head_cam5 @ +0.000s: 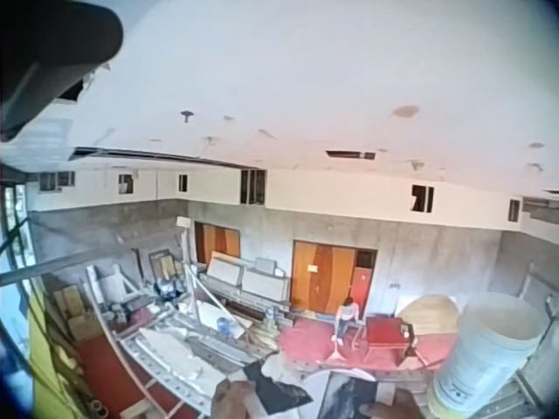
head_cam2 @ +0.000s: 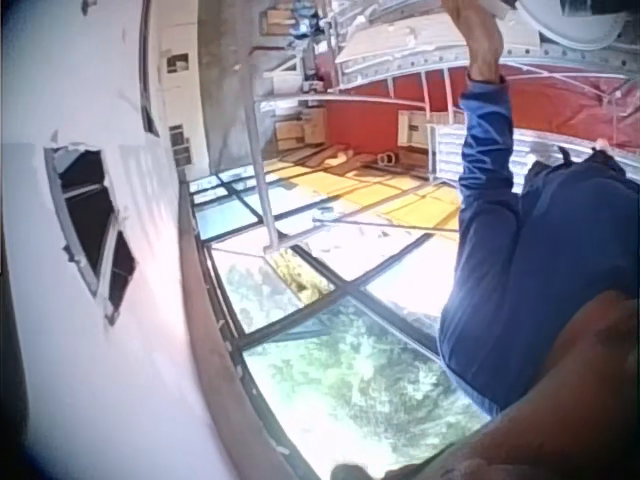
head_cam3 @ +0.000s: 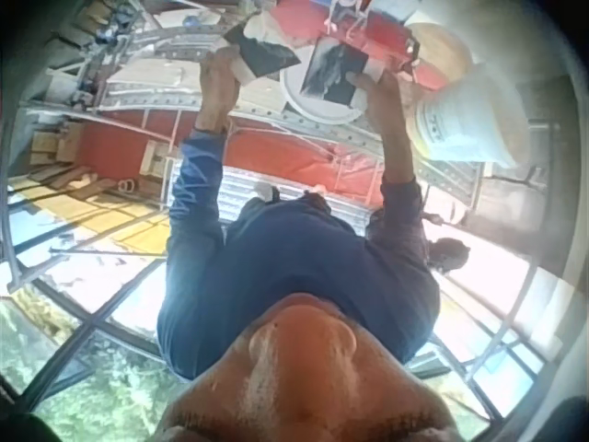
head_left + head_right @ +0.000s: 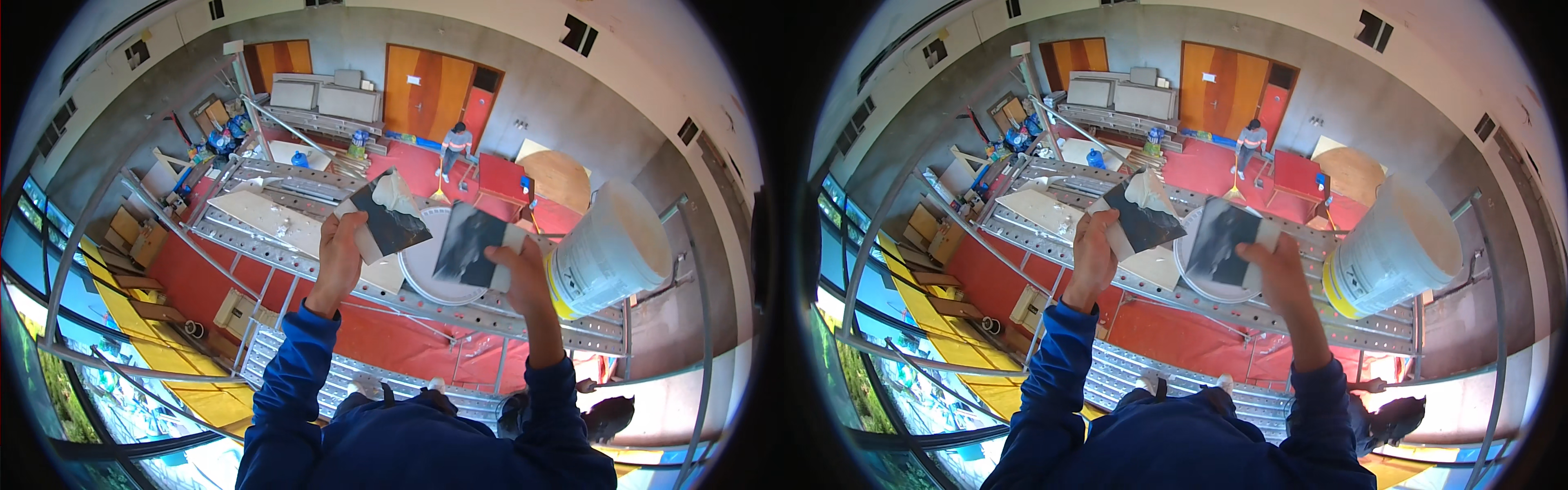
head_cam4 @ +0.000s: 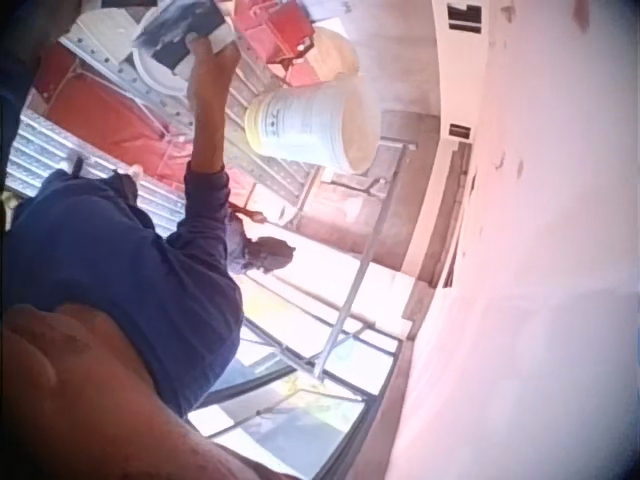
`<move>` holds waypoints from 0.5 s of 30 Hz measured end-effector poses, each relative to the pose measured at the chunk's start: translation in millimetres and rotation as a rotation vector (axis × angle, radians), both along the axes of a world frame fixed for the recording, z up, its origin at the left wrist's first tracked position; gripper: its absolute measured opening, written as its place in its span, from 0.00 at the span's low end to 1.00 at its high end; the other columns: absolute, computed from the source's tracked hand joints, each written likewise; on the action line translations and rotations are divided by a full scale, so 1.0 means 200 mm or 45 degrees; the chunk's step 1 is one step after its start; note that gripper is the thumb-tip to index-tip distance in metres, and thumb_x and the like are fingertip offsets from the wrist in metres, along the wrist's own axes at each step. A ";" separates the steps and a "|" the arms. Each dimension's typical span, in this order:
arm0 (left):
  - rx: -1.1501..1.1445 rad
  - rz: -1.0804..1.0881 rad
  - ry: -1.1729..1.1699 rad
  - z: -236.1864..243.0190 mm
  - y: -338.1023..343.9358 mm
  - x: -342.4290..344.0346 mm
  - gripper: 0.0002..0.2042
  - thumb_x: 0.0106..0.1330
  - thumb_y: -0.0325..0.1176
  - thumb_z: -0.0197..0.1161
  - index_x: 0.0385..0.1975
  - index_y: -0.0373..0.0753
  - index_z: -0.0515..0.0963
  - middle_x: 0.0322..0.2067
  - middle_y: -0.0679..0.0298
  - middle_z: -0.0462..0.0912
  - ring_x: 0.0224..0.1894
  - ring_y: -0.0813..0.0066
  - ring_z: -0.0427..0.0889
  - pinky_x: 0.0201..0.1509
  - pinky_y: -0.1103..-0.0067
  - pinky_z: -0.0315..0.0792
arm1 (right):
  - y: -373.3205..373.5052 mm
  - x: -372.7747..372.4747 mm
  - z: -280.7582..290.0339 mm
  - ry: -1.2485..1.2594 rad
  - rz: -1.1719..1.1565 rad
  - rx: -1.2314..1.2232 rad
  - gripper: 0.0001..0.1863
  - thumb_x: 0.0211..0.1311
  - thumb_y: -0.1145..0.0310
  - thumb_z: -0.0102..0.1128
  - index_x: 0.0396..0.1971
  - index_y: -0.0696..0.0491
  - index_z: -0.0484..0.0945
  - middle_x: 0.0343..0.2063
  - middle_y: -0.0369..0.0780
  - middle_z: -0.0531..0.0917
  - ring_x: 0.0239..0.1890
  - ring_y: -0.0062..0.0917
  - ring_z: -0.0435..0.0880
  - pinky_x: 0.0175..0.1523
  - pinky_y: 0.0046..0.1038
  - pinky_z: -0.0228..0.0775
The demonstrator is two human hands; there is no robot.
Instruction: Applying and smoothing wall putty on a ceiling using a putty knife while standing on scaffolding.
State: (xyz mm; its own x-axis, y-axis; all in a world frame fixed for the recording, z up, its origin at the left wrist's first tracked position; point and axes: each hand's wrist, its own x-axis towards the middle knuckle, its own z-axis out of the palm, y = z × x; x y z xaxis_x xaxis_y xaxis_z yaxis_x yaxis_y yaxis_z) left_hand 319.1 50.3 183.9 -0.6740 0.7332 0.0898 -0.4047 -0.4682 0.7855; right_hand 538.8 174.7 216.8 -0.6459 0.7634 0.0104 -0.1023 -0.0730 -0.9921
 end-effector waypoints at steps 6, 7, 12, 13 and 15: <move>-0.014 -0.127 0.408 0.04 -0.09 -0.06 0.17 0.63 0.27 0.47 0.52 0.30 0.68 0.38 0.65 0.77 0.36 0.84 0.75 0.40 0.85 0.70 | -0.26 -0.21 -0.18 0.027 -0.093 -0.100 0.13 0.52 0.76 0.53 0.40 0.61 0.73 0.30 0.38 0.79 0.31 0.20 0.79 0.34 0.22 0.71; -0.022 -0.159 0.405 0.03 -0.08 -0.06 0.17 0.63 0.27 0.47 0.52 0.30 0.68 0.38 0.65 0.77 0.36 0.84 0.75 0.40 0.85 0.70 | -0.29 -0.23 -0.19 0.052 -0.122 -0.168 0.14 0.52 0.76 0.52 0.41 0.61 0.73 0.31 0.38 0.79 0.31 0.21 0.79 0.34 0.22 0.72; -0.509 -0.285 1.484 0.03 -0.10 -0.01 0.19 0.62 0.24 0.46 0.54 0.31 0.65 0.37 0.49 0.76 0.34 0.59 0.79 0.37 0.71 0.73 | -0.28 -0.32 -0.27 0.200 -0.161 -0.476 0.15 0.53 0.76 0.51 0.42 0.59 0.69 0.33 0.38 0.78 0.31 0.23 0.80 0.33 0.25 0.74; -0.511 -0.292 1.487 0.02 -0.11 0.00 0.19 0.62 0.24 0.46 0.54 0.31 0.65 0.37 0.49 0.76 0.34 0.59 0.79 0.37 0.71 0.73 | -0.26 -0.33 -0.29 0.232 -0.176 -0.506 0.14 0.54 0.75 0.51 0.42 0.57 0.69 0.32 0.38 0.78 0.31 0.22 0.79 0.31 0.25 0.73; -0.676 -0.365 1.779 0.00 -0.12 -0.01 0.19 0.59 0.25 0.48 0.52 0.31 0.65 0.39 0.44 0.74 0.36 0.48 0.76 0.38 0.65 0.73 | -0.20 -0.35 -0.36 0.284 -0.255 -0.627 0.13 0.54 0.74 0.51 0.42 0.56 0.69 0.32 0.37 0.78 0.31 0.22 0.79 0.31 0.26 0.73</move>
State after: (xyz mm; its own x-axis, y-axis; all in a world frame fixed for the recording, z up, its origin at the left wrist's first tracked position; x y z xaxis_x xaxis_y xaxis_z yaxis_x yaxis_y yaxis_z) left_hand 317.5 25.5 183.0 -0.1080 0.9723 0.2074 0.7574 -0.0547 0.6507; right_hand 468.8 134.2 144.7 -0.5114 0.8197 -0.2578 -0.3647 -0.4787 -0.7987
